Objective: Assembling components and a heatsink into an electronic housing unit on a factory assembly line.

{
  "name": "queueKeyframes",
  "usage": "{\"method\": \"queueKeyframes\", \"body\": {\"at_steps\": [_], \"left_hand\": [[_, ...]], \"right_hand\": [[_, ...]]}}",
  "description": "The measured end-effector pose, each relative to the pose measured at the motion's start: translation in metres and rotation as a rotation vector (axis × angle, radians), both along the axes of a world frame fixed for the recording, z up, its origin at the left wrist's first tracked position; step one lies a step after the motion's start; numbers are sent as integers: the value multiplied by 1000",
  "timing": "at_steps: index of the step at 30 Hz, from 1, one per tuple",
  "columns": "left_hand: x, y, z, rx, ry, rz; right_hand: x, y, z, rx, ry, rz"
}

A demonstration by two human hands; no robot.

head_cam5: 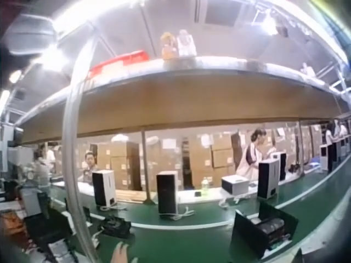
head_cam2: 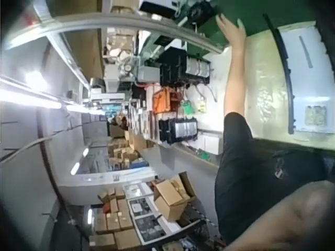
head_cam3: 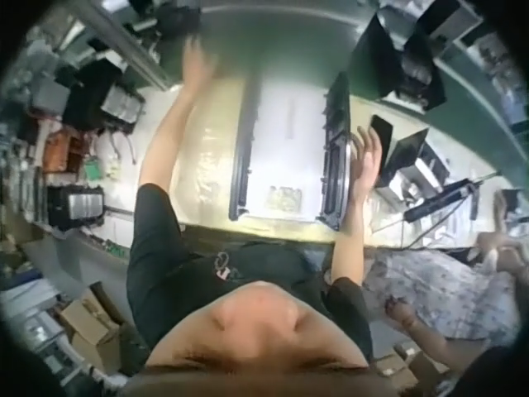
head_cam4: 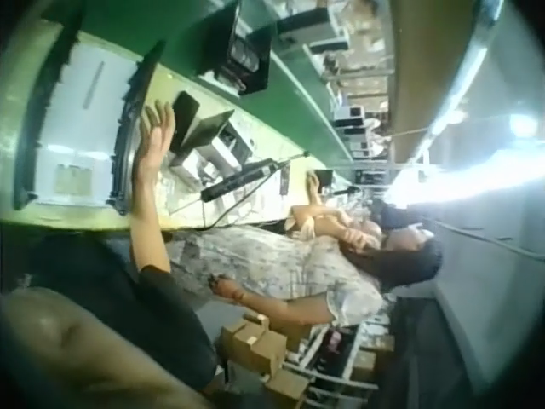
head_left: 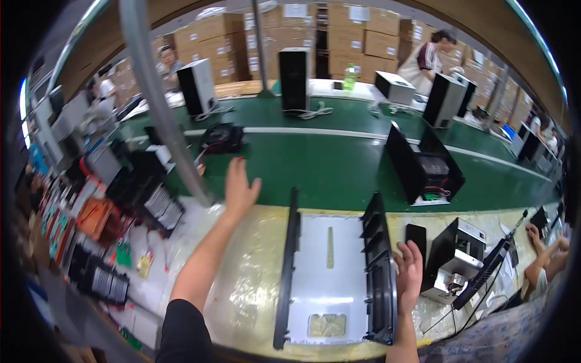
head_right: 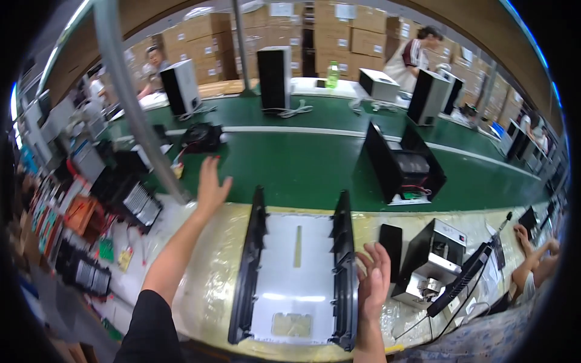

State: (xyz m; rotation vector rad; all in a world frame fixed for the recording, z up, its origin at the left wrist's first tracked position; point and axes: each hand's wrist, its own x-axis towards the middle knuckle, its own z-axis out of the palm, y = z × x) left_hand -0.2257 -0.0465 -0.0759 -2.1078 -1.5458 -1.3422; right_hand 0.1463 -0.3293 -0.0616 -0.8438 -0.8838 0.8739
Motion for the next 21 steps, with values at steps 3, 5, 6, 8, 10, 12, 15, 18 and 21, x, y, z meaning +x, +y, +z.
{"method": "queueKeyframes", "body": {"at_steps": [3,5,6,8,10,12,15,18,21], "left_hand": [[-14,55,0,-46,238,252],[-74,104,-8,-119,387,422],[-112,123,-24,-40,475,535],[-121,145,-23,-186,512,567],[-147,177,-37,-146,594,607],[-164,201,-45,-190,670,627],[-187,220,-51,-133,747,672],[-171,208,-36,-118,780,635],[-174,213,-39,37,793,547]], "right_hand": [[-7,-19,-15,-20,-55,-84],[-58,-13,-29,-37,-24,-95],[-74,-11,-28,-43,-4,-78],[-81,-11,-31,-62,-33,-112],[-88,-15,-27,-69,-45,-162],[-91,-20,-26,-70,-60,-146],[-100,-24,-21,-88,-116,-125],[-104,-19,-25,-72,-179,-92],[-106,-13,-34,-71,-217,-73]]}}
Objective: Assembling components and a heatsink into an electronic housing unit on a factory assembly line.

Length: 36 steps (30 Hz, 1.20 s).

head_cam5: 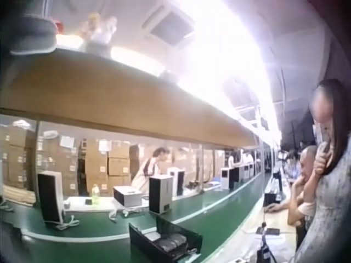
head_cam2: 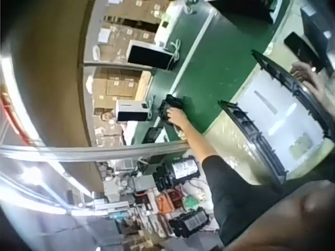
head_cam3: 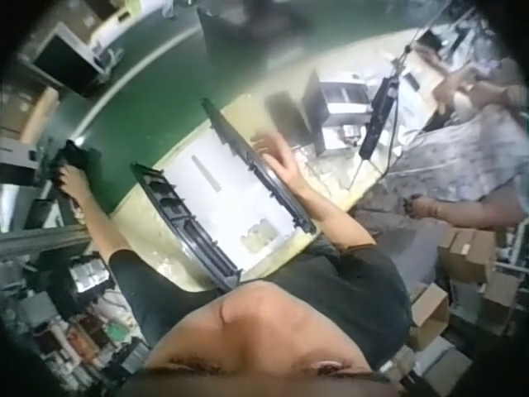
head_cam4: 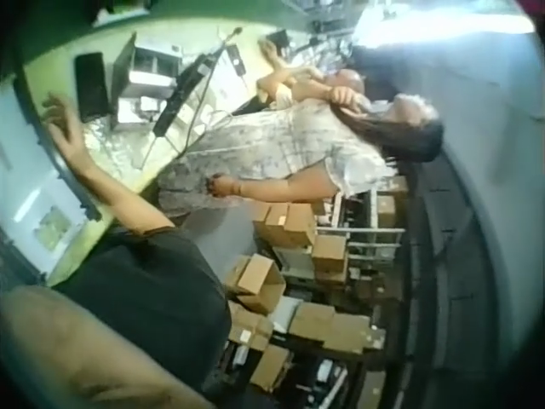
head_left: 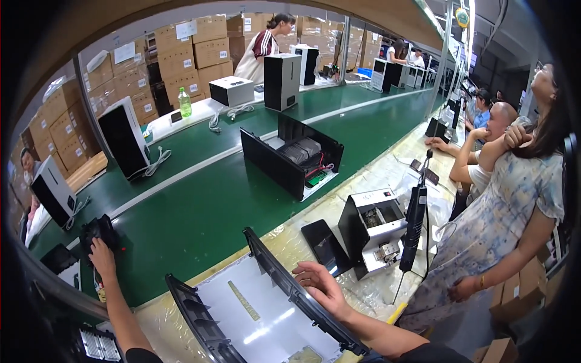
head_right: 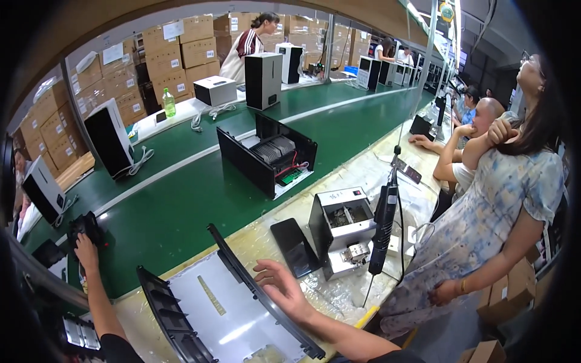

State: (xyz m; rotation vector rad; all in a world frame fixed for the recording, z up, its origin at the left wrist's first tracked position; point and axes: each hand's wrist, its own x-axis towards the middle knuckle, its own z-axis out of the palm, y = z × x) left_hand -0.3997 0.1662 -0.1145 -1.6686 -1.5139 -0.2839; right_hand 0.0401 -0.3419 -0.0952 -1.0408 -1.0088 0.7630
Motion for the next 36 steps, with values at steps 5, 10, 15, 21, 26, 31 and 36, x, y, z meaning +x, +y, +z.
{"method": "queueKeyframes", "body": {"at_steps": [5,10,15,21,26,31,36], "left_hand": [[-30,41,-21,-133,-231,-86],[-8,41,-23,-171,-309,-145],[-7,56,-16,-211,-427,-77],[15,51,-12,-189,-251,-99],[45,-12,3,-260,-150,-124],[89,-72,29,-247,-209,-234],[103,-57,10,-201,-195,-151]], "right_hand": [[-12,15,-12,22,49,12],[-15,17,-13,17,78,-3],[-22,22,-11,0,56,-1],[-24,25,-7,-19,18,6],[-28,24,-4,-11,18,-1],[-31,21,-2,3,26,6],[-37,23,-5,-6,49,-20]]}}
